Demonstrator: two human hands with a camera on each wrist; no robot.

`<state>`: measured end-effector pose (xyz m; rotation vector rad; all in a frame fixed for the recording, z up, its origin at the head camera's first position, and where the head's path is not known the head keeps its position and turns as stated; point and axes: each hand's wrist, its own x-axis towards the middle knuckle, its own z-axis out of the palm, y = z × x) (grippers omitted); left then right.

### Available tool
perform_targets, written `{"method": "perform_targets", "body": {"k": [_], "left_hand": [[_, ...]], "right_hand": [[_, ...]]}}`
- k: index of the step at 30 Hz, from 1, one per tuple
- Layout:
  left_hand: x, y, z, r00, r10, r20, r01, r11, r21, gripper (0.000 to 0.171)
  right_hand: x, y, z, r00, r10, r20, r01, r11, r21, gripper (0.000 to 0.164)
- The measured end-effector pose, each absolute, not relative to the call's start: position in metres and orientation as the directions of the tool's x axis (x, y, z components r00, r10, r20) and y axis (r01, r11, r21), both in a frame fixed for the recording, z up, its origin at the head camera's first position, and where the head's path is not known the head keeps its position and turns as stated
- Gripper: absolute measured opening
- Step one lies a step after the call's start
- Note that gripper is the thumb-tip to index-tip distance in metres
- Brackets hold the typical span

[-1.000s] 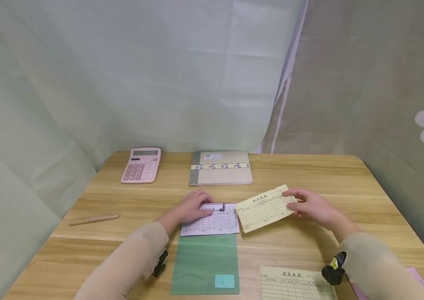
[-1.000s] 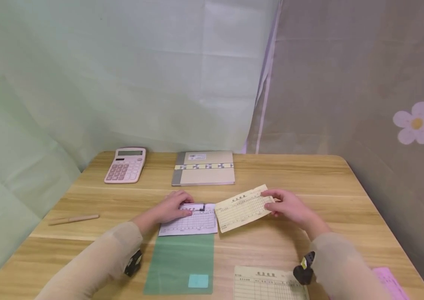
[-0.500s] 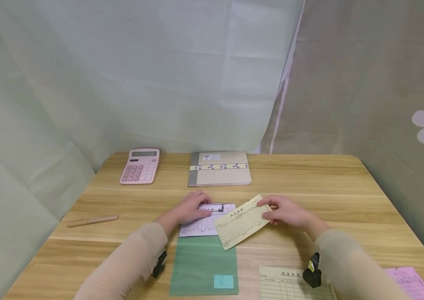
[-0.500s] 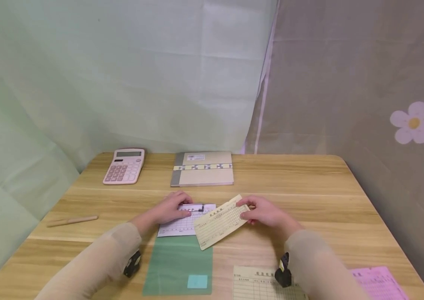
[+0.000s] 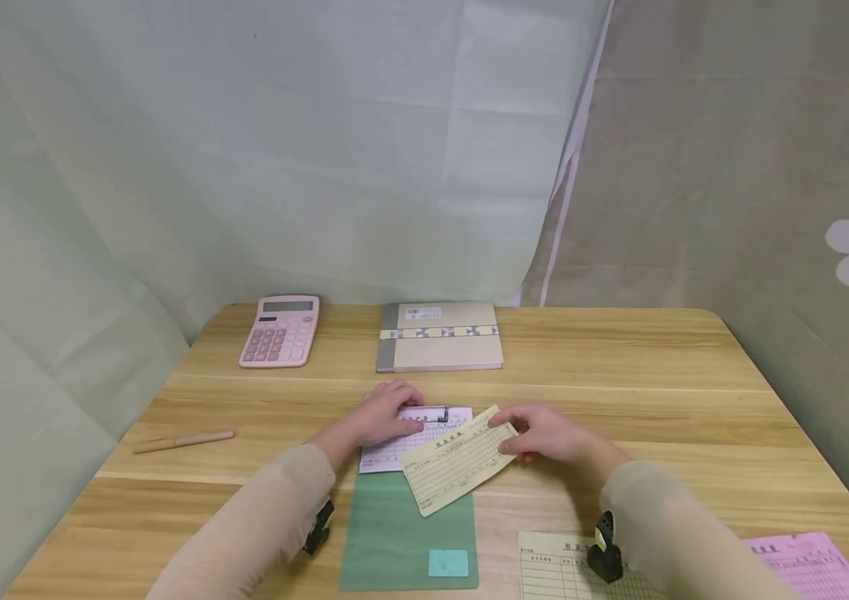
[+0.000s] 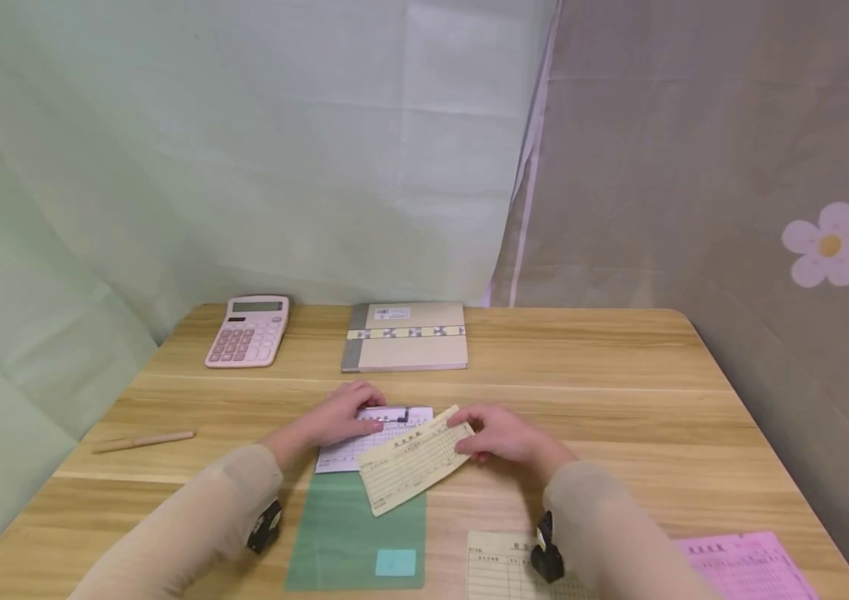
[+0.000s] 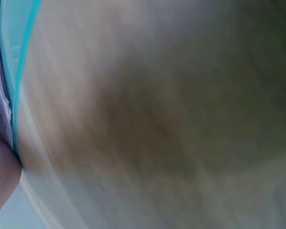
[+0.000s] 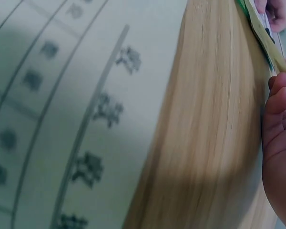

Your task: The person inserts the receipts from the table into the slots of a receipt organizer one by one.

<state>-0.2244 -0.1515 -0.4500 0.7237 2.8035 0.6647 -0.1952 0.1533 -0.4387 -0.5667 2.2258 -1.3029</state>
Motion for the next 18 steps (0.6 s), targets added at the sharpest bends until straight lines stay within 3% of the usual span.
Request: {"method": "perform_targets", "body": {"k": [18], "left_hand": [[-0.225, -0.149, -0.449, -0.870, 0.489, -0.063, 0.408, 0.786, 0.464, 0.034]], "right_hand": [[-0.195, 0.120, -0.437, -0.803, -0.574, -0.161, -0.259, 0.579, -0.774, 0.036]]}}
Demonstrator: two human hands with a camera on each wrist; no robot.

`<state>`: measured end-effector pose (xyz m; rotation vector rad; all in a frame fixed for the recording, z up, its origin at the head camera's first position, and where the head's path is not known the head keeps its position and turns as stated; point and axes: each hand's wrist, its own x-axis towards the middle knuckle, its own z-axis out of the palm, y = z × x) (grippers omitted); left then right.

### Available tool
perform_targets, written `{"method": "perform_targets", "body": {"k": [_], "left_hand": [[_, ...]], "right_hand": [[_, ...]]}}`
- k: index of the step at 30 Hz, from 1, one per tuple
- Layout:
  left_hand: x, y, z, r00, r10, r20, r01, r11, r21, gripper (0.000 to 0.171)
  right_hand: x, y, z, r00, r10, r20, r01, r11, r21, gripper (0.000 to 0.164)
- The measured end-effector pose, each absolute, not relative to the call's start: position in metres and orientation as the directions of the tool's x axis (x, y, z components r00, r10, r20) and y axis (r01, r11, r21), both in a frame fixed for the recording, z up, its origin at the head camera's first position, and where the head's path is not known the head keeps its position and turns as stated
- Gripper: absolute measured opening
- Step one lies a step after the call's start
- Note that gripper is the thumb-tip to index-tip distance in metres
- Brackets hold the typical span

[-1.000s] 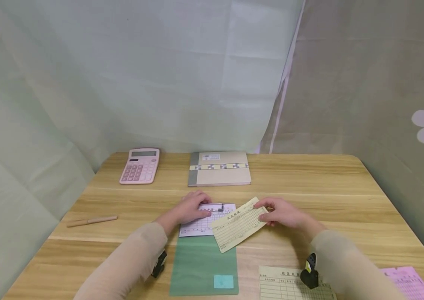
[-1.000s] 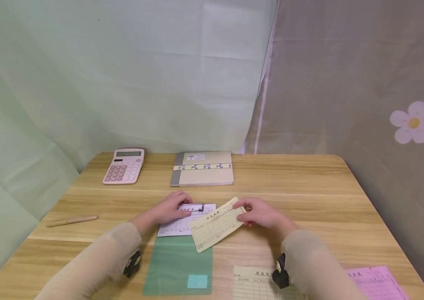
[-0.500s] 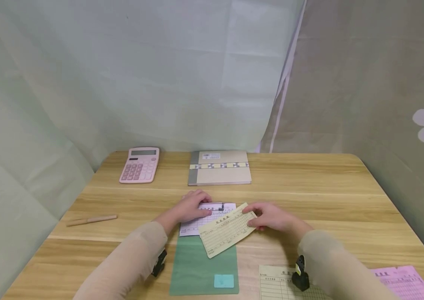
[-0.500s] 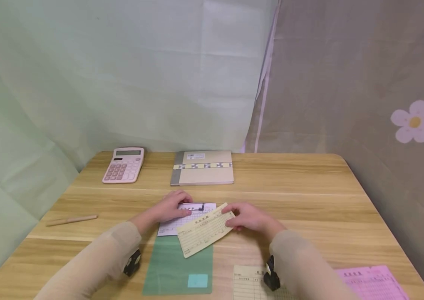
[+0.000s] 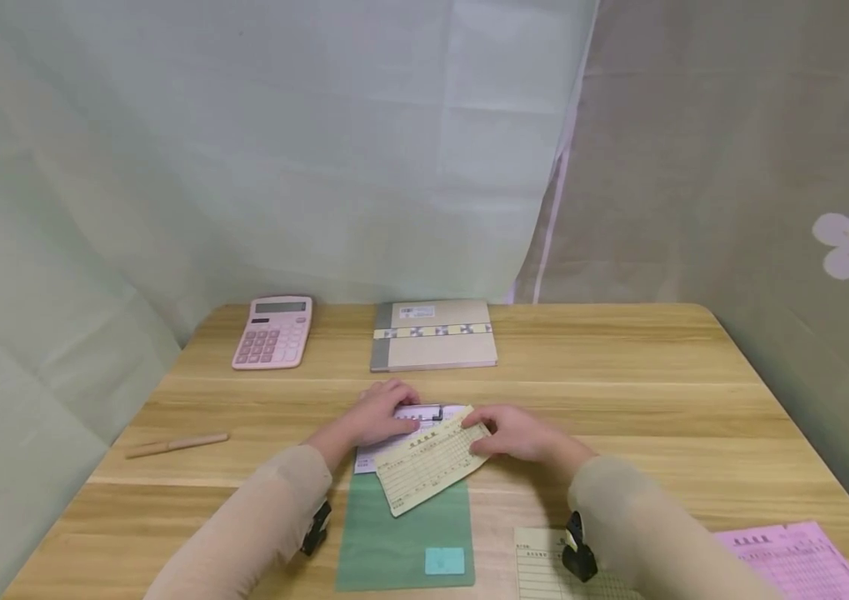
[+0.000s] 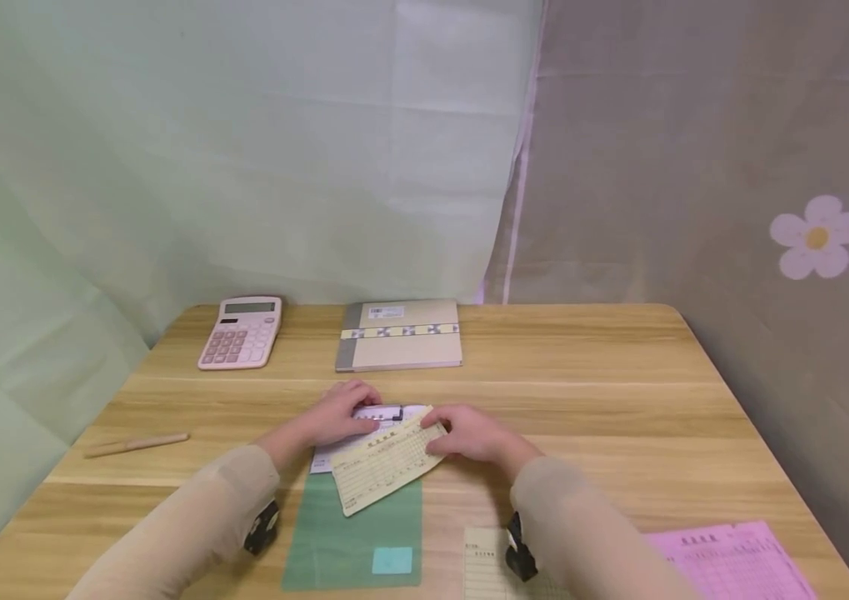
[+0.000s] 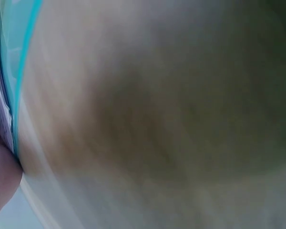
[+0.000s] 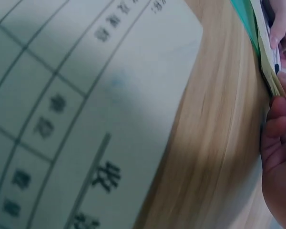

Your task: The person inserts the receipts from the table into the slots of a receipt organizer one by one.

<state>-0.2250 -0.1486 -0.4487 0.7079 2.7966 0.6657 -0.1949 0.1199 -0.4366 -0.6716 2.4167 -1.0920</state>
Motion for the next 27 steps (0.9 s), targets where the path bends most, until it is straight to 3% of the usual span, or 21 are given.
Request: {"method": "perform_targets", "body": {"k": [17, 27], "left_hand": [[-0.222, -0.146, -0.458, -0.905, 0.425, 0.006, 0.382, 0.805, 0.453, 0.030], [-0.217, -0.143, -0.455, -0.898, 0.435, 0.070, 0.427, 0.821, 0.380, 0.031]], "right_hand": [[-0.192, 0.106, -0.444, -0.808, -0.586, -0.059, -0.371, 0.584, -0.722, 0.035], [-0.185, 0.095, -0.447, -0.847, -0.531, -0.024, -0.426, 0.706, -0.566, 0.039]]}}
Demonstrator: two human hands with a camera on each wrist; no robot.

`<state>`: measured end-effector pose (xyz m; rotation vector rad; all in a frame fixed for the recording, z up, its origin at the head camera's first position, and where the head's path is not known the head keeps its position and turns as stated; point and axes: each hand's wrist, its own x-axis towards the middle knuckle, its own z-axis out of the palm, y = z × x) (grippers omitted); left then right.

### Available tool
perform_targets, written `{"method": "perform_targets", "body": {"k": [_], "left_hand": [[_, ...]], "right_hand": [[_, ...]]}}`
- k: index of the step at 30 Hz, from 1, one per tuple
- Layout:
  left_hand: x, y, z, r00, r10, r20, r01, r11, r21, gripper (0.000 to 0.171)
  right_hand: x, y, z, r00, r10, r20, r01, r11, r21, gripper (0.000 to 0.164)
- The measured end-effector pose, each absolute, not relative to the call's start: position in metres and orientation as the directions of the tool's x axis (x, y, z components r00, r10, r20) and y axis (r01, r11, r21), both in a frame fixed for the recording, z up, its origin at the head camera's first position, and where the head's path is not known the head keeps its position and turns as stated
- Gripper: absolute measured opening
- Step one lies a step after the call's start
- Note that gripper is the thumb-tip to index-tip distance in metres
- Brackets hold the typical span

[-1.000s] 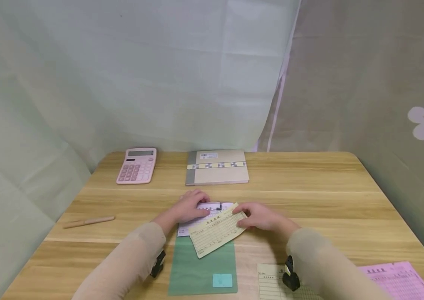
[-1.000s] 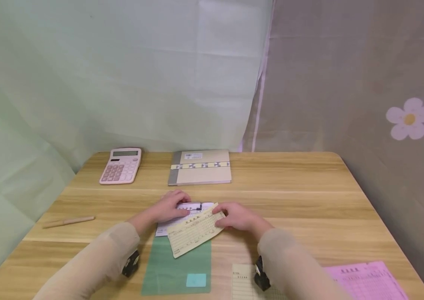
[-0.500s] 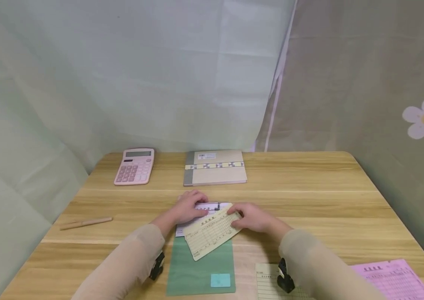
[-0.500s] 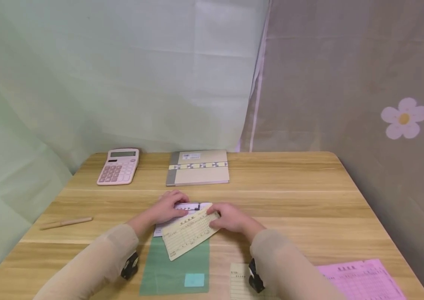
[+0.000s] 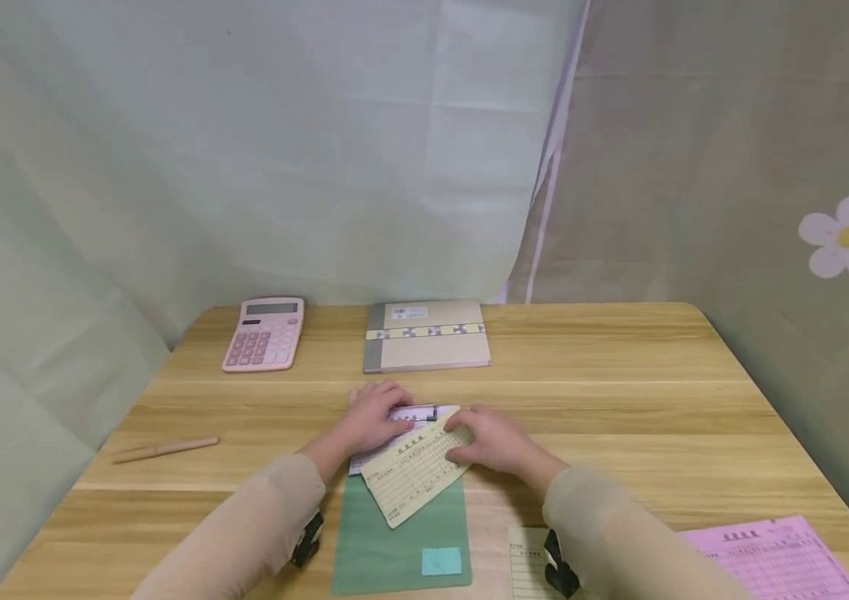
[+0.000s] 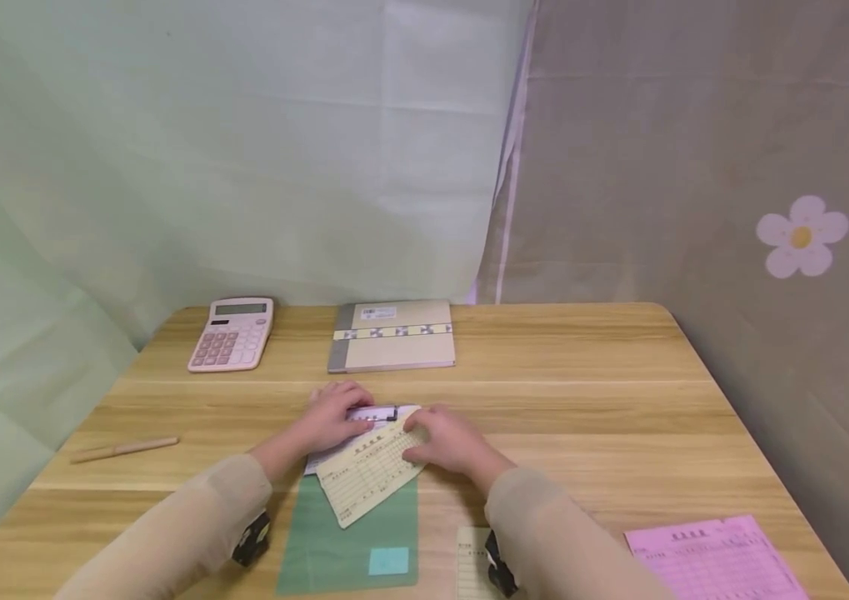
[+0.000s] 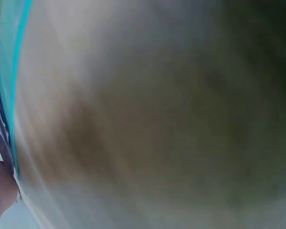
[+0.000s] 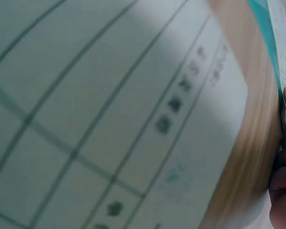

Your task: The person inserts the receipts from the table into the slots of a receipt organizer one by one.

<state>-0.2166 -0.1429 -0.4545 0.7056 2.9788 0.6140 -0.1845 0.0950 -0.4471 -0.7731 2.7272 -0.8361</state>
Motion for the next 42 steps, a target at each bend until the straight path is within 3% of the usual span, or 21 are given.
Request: {"method": "perform_targets", "body": {"k": [16, 28, 42], "left_hand": [[-0.224, -0.144, -0.447, -0.866, 0.495, 0.070, 0.483, 0.793, 0.371, 0.024], [-0.232, -0.146, -0.440, -0.857, 0.513, -0.042, 0.452, 0.789, 0.416, 0.023], [-0.232, -0.144, -0.434, -0.852, 0.520, -0.062, 0.457, 0.796, 0.397, 0.024]], "right_hand": [[-0.179, 0.086, -0.448, -0.851, -0.523, 0.049, -0.478, 0.733, -0.484, 0.041], [-0.178, 0.074, -0.447, -0.888, -0.458, 0.034, -0.413, 0.765, -0.495, 0.043], [-0.179, 0.068, -0.448, -0.920, -0.393, 0.002, -0.336, 0.783, -0.524, 0.052]]}}
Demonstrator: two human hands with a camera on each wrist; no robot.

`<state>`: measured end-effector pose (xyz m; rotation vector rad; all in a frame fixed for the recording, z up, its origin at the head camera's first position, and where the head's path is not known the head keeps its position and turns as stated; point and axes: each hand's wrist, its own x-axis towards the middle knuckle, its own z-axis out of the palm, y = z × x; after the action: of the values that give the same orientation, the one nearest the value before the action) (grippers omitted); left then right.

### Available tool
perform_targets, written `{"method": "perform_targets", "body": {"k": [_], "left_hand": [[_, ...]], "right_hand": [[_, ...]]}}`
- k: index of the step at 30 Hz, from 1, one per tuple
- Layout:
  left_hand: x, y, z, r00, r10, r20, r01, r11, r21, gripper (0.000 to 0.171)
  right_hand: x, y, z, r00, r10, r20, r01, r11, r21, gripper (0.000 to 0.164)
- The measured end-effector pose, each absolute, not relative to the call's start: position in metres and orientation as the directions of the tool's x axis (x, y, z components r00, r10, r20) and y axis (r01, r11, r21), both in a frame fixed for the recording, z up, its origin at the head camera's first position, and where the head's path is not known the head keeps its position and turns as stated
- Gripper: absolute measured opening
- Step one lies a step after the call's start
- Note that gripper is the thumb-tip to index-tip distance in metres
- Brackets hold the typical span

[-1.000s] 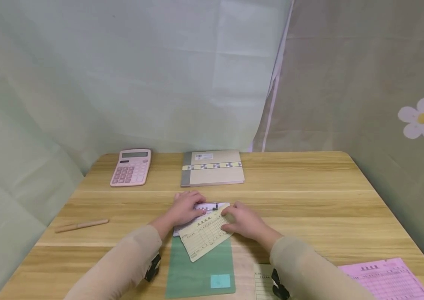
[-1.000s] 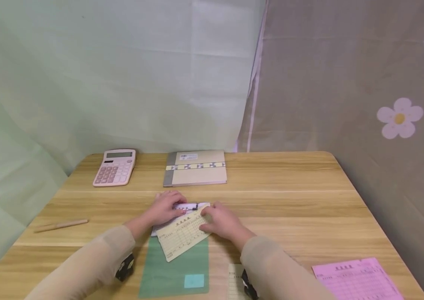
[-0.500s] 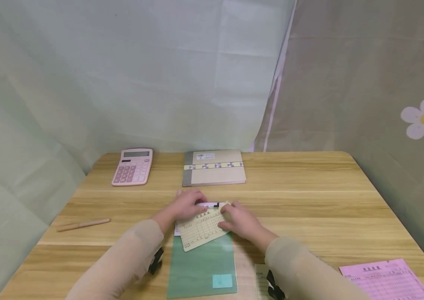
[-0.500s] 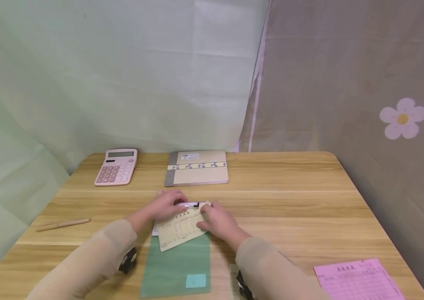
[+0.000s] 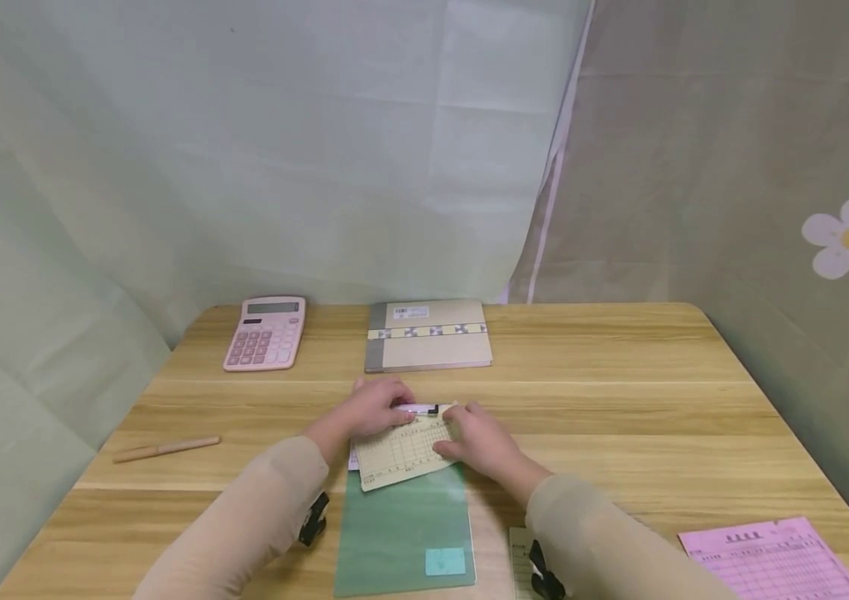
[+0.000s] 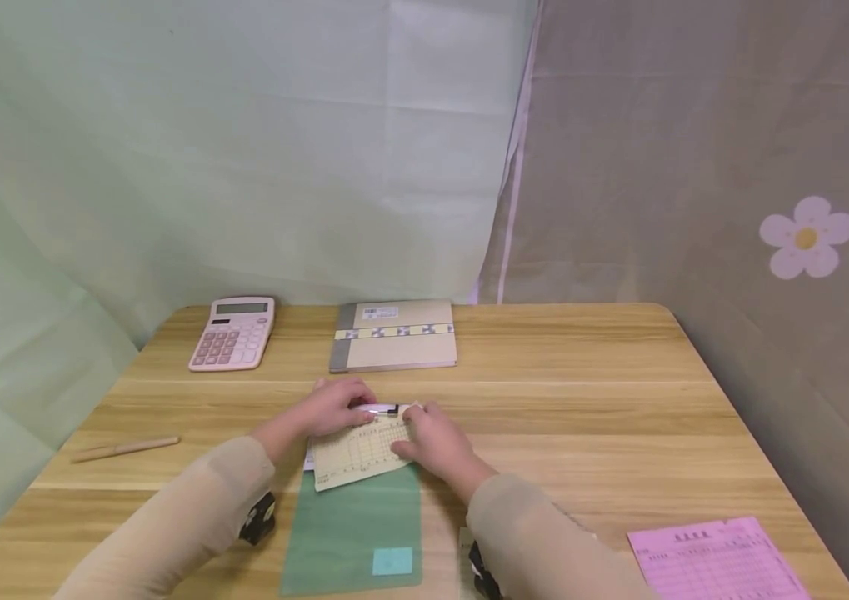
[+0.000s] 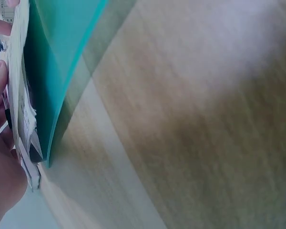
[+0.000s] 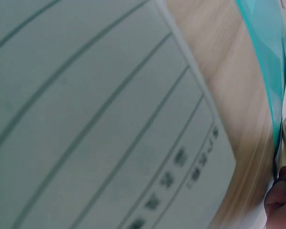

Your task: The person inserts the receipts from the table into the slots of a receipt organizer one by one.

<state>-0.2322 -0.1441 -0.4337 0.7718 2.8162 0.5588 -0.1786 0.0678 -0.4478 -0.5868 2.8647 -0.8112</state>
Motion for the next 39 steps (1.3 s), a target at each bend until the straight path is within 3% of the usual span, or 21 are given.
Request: {"method": "perform_targets", "body": {"k": [25, 32, 39], "left_hand": [[-0.223, -0.141, -0.439, -0.858, 0.514, -0.005, 0.489, 0.818, 0.302, 0.027], [-0.221, -0.143, -0.445, -0.848, 0.530, 0.030, 0.513, 0.805, 0.297, 0.029], [-0.218, -0.147, -0.452, -0.856, 0.516, 0.024, 0.480, 0.778, 0.406, 0.034]], "right_hand": [[-0.175, 0.059, -0.450, -0.953, -0.303, 0.018, -0.266, 0.804, -0.532, 0.051], [-0.177, 0.072, -0.450, -0.935, -0.356, -0.005, -0.281, 0.747, -0.602, 0.055], [-0.183, 0.106, -0.447, -0.884, -0.467, 0.003, -0.334, 0.629, -0.702, 0.052]]}}
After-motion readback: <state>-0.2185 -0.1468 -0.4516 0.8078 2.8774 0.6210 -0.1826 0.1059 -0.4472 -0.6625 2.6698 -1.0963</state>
